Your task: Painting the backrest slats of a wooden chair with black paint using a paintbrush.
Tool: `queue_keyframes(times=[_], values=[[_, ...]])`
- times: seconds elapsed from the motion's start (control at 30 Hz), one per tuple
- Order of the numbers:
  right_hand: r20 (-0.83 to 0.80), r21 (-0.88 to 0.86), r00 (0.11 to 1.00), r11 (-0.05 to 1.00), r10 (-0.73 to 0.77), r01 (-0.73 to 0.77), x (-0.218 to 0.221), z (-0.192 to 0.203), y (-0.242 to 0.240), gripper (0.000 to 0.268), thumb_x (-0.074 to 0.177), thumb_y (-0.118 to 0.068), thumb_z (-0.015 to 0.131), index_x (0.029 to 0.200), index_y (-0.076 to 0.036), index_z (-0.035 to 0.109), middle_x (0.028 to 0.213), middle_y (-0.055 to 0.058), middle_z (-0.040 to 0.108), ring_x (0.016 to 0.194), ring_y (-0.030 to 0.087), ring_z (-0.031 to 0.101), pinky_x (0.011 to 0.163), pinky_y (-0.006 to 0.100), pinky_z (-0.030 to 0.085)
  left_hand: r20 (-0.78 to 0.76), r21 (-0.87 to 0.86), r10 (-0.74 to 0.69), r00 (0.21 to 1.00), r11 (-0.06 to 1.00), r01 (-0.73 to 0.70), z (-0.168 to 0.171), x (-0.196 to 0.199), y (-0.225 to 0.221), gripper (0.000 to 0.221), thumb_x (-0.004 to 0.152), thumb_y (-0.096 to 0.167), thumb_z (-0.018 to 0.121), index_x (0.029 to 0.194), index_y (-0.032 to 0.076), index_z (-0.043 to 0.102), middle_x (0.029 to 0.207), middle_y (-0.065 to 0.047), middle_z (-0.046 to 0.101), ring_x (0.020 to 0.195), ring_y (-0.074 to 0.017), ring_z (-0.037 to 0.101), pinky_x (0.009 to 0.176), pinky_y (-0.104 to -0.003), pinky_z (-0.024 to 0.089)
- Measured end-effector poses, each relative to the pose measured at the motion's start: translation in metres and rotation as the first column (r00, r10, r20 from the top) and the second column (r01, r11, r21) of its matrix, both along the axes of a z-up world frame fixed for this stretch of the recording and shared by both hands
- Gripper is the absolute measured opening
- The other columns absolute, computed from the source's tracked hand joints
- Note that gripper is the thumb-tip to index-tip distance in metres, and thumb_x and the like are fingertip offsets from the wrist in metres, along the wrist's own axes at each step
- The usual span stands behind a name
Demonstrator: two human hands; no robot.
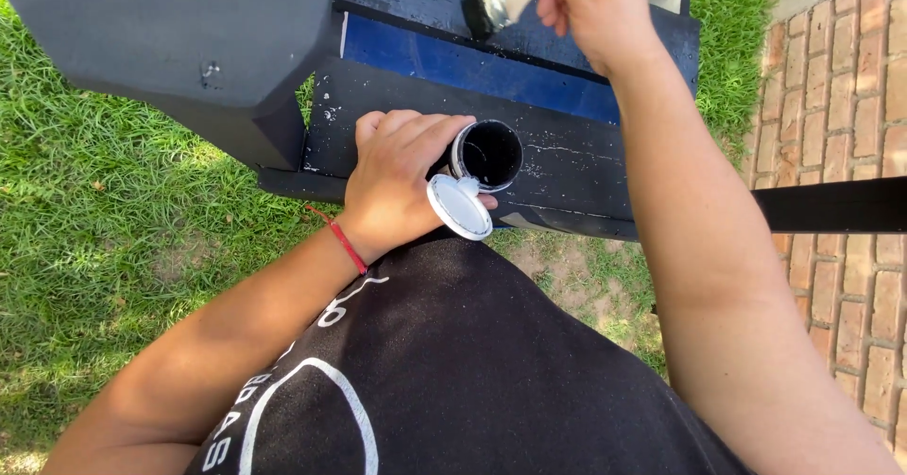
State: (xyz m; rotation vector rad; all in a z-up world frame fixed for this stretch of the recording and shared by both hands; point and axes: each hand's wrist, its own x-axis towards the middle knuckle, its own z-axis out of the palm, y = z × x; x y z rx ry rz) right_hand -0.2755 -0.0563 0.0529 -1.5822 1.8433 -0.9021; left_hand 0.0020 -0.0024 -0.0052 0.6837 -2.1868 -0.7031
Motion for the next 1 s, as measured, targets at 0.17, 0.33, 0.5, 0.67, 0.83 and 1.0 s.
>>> queue_keyframes(times=[0.17,0.33,0.5,0.67,0.83,1.0], values=[[-0.202,0.029,0.975,0.994,-0.095,0.103,-0.032,-0.006,0.026,0.023,0.111,-0.023,0.057,0.091,-0.015,0.066,0.062,-0.002,0.06,0.053,0.007,0.054,0.049,0.024,0.041,0.002,0.006,0.002,1.0,1.0,-0.002,-0.001,0.0,0.0,0.073,0.075,0.075,0.062,0.121,0.018,0.063,0.113,0.002,0.07,0.102,-0.025,0.059,0.083,-0.041,0.028],[-0.488,-0.063,0.865,0.993,-0.116,0.098,-0.065,0.008,0.038,0.018,0.112,-0.021,0.063,0.097,-0.01,0.064,0.08,0.004,0.062,0.069,0.019,0.055,0.054,0.04,0.041,0.016,0.03,-0.011,1.0,0.999,0.011,0.004,0.001,-0.001,0.076,0.077,0.079,0.053,0.121,0.018,0.063,0.109,0.003,0.07,0.099,-0.0246,0.059,0.083,-0.04,0.028],[-0.701,-0.124,0.688,0.982,-0.187,0.141,-0.053,-0.004,0.021,0.04,0.117,-0.026,0.063,0.085,-0.006,0.051,0.069,0.014,0.052,0.058,0.031,0.049,0.05,0.047,0.036,0.007,0.072,-0.011,1.0,0.997,0.01,0.0,0.002,0.002,0.075,0.073,0.077,0.06,0.119,0.018,0.063,0.109,0.003,0.07,0.101,-0.024,0.059,0.086,-0.04,0.029],[-0.616,-0.06,0.776,0.99,-0.138,0.128,-0.003,-0.024,-0.019,0.028,0.104,-0.03,0.061,0.087,-0.009,0.062,0.069,0.018,0.064,0.058,0.042,0.058,0.054,0.051,0.045,-0.002,0.039,0.017,1.0,0.999,-0.017,-0.005,-0.002,0.001,0.076,0.071,0.076,0.064,0.119,0.017,0.064,0.112,0.001,0.07,0.103,-0.0235,0.06,0.087,-0.039,0.03],[-0.383,-0.098,0.923,0.995,-0.027,-0.012,0.007,-0.012,-0.041,0.043,0.106,-0.029,0.052,0.066,-0.013,0.051,0.062,0.0,0.052,0.059,0.017,0.051,0.059,0.037,0.041,0.01,0.032,0.019,1.0,0.999,-0.019,-0.006,-0.002,0.0,0.074,0.069,0.072,0.071,0.12,0.019,0.064,0.111,0.002,0.07,0.103,-0.0238,0.06,0.089,-0.04,0.03],[-0.843,-0.105,0.529,0.937,0.094,-0.333,-0.007,-0.024,-0.047,0.011,0.098,-0.017,0.062,0.104,-0.009,0.06,0.075,0.005,0.053,0.065,0.022,0.048,0.051,0.036,0.032,0.031,0.059,0.006,1.0,0.998,-0.008,-0.008,-0.002,0.0,0.076,0.07,0.076,0.066,0.12,0.02,0.064,0.114,0.002,0.069,0.105,-0.0234,0.06,0.091,-0.041,0.03]])
